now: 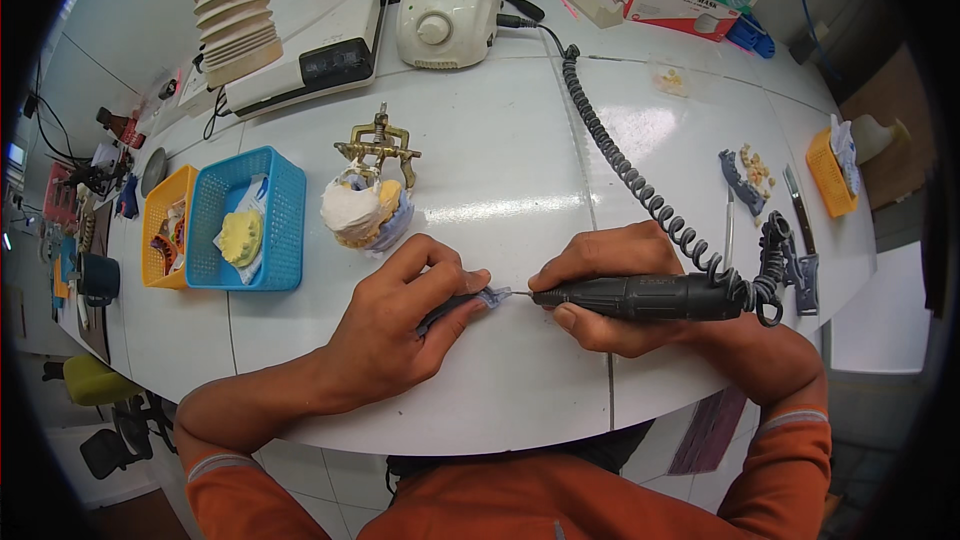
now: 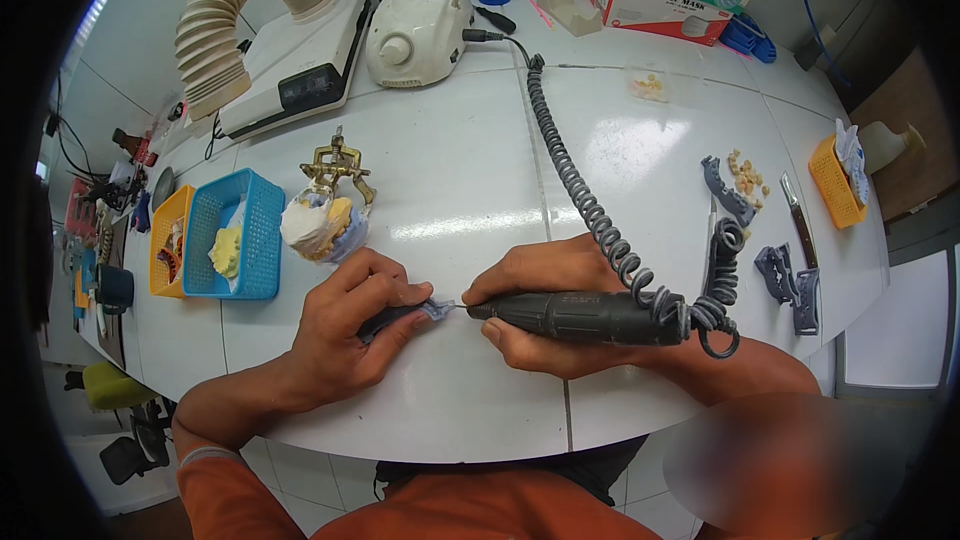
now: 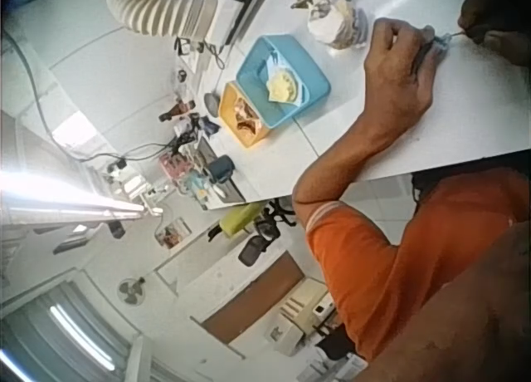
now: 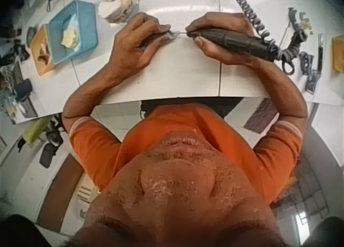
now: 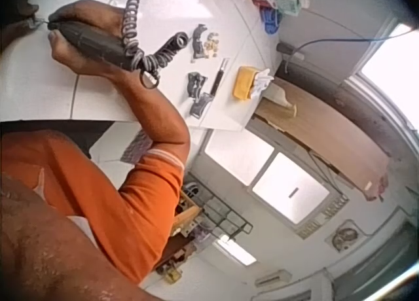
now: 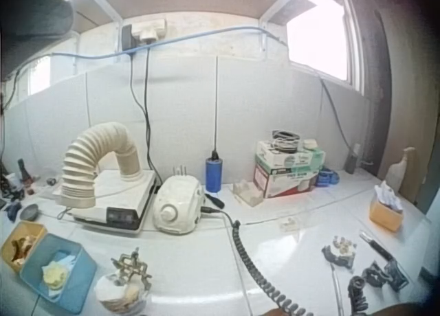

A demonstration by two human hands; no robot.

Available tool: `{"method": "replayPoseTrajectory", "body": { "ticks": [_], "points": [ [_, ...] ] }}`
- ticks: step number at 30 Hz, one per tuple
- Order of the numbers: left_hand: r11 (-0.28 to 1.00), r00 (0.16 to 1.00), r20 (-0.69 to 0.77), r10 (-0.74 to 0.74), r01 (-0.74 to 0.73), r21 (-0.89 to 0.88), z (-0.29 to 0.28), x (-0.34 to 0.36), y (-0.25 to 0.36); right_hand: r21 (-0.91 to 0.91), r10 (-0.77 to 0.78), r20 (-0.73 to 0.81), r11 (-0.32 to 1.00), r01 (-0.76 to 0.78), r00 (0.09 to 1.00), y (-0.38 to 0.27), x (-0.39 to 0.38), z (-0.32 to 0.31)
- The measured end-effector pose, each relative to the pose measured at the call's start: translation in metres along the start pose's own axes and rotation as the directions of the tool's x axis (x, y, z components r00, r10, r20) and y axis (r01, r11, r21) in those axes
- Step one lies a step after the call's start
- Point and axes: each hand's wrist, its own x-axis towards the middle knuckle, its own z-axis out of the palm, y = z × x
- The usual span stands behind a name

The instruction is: Trimming a blue partial denture framework using a rotary tool on a laboratory bench.

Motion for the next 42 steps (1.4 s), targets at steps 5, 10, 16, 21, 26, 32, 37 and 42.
{"method": "replayPoseTrajectory", "body": {
  "ticks": [5,10,16,21,26,32,37,42],
  "points": [
    [1.0,1.0,-0.007,0.008,-0.008,0.004,0.0001,0.0,0.0002,-0.026,0.015,0.014,1.0,-0.014,1.0,-0.0015,0.001,-0.001],
    [1.0,1.0,-0.003,-0.005,0.005,0.012,0.0,0.0,0.0016,-0.031,0.024,0.014,0.999,-0.024,1.0,-0.0021,0.0013,-0.001],
    [0.999,0.999,-0.005,0.05,-0.05,0.018,0.001,-0.001,-0.0032,-0.022,0.02,0.009,1.0,-0.02,1.0,-0.0027,0.0009,-0.0007],
    [0.998,0.999,-0.008,0.052,-0.052,0.02,0.0007,-0.0006,-0.0021,-0.034,0.022,0.022,0.999,-0.021,1.0,-0.0027,0.0012,-0.001],
    [0.999,0.999,-0.011,0.048,-0.048,-0.002,0.001,-0.0008,-0.0033,-0.032,0.037,0.014,0.999,-0.036,0.999,-0.0048,0.0013,-0.0005],
    [0.998,0.998,-0.012,0.059,-0.059,0.007,0.0012,-0.0002,-0.0036,-0.016,0.015,0.0,1.0,-0.015,1.0,-0.0004,0.0,0.0002],
    [0.999,0.999,-0.003,0.051,-0.051,0.016,-0.0001,0.0003,-0.0017,-0.03,0.028,0.009,0.999,-0.027,1.0,-0.0022,0.0011,0.001],
    [0.998,0.999,-0.004,0.054,-0.054,0.014,0.0006,0.0001,-0.0024,-0.017,0.023,0.009,1.0,-0.023,1.0,-0.0014,0.0018,0.0018]
  ]
}}
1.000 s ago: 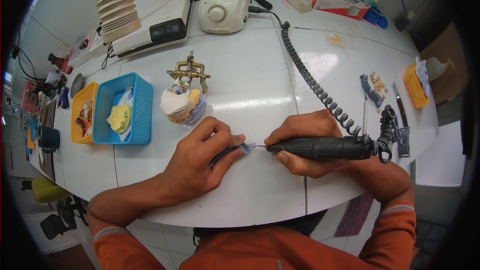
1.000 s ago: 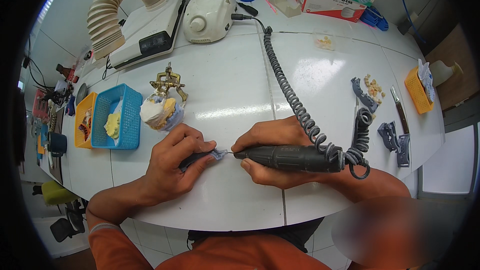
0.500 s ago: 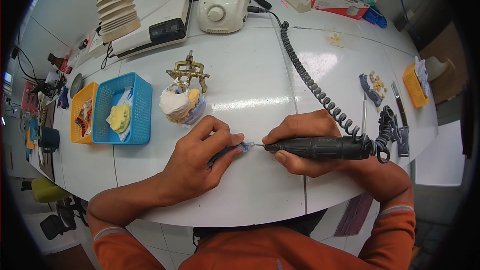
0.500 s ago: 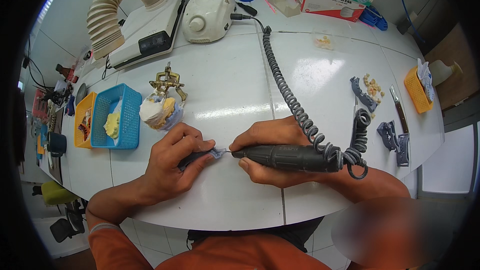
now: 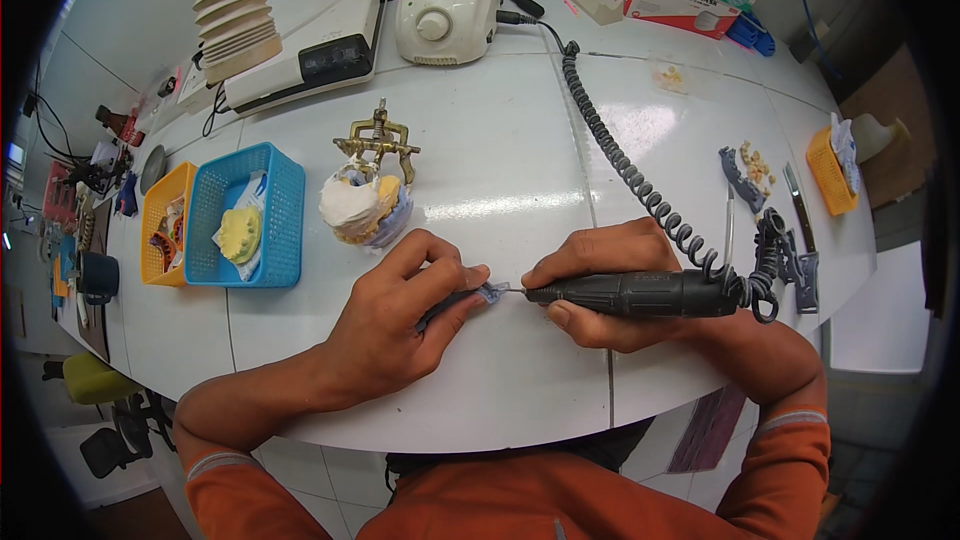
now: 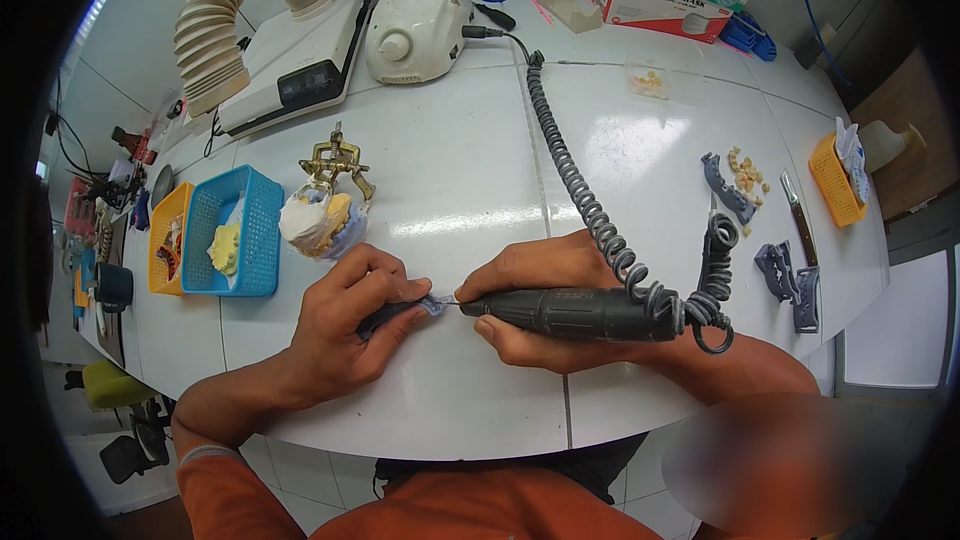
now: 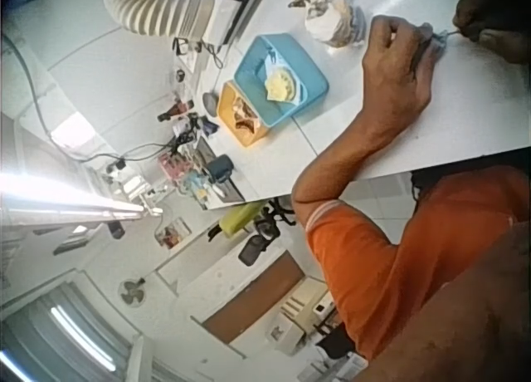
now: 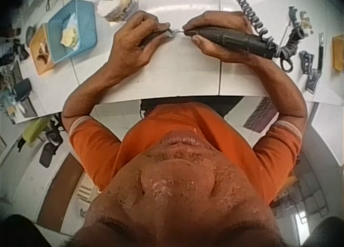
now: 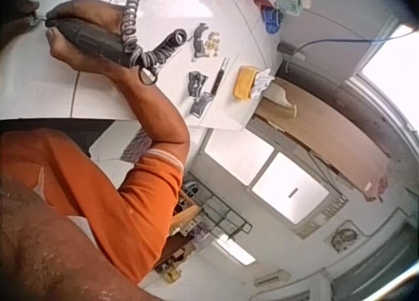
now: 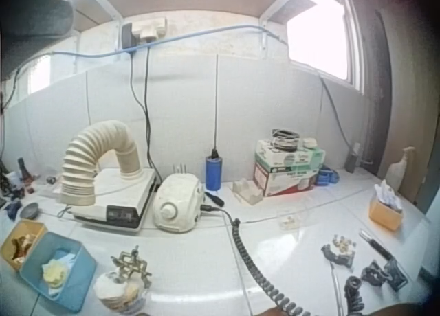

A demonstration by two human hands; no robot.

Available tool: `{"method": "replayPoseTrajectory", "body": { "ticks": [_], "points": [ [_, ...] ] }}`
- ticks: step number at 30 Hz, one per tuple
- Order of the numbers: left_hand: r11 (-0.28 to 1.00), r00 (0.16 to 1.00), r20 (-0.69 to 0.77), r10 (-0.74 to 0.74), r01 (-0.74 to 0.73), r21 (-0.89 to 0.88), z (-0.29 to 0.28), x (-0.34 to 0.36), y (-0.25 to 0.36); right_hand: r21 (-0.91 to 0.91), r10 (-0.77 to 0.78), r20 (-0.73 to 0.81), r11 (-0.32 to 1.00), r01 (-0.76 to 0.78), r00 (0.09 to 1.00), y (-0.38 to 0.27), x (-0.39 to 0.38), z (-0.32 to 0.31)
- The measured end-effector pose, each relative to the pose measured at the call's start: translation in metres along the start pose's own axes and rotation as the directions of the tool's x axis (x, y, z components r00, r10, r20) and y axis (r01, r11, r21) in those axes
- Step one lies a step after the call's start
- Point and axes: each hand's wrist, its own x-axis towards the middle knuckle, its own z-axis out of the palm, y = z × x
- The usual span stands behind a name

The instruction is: Trimming a blue partial denture framework using a rotary tool on a laboratory bench.

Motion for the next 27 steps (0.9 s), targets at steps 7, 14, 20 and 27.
{"method": "replayPoseTrajectory", "body": {
  "ticks": [7,14,20,27],
  "points": [
    [1.0,1.0,0.0,0.004,-0.004,0.007,0.0002,0.0003,0.0004,-0.01,0.015,0.011,1.0,-0.015,1.0,-0.0007,0.0004,-0.0013],
    [1.0,1.0,0.003,0.005,-0.005,0.005,0.0004,0.0003,0.0,-0.013,0.011,-0.019,1.0,-0.012,1.0,0.0007,-0.0013,-0.0014],
    [0.999,0.999,-0.009,-0.036,0.036,-0.002,0.0004,-0.0004,0.0017,-0.028,0.001,-0.026,1.0,-0.002,1.0,0.0013,-0.0017,-0.0007],
    [0.999,0.999,-0.009,-0.034,0.035,0.002,0.0,0.0002,0.0025,-0.01,0.0,-0.011,1.0,-0.001,1.0,-0.0014,-0.0002,-0.0004]
  ]
}}
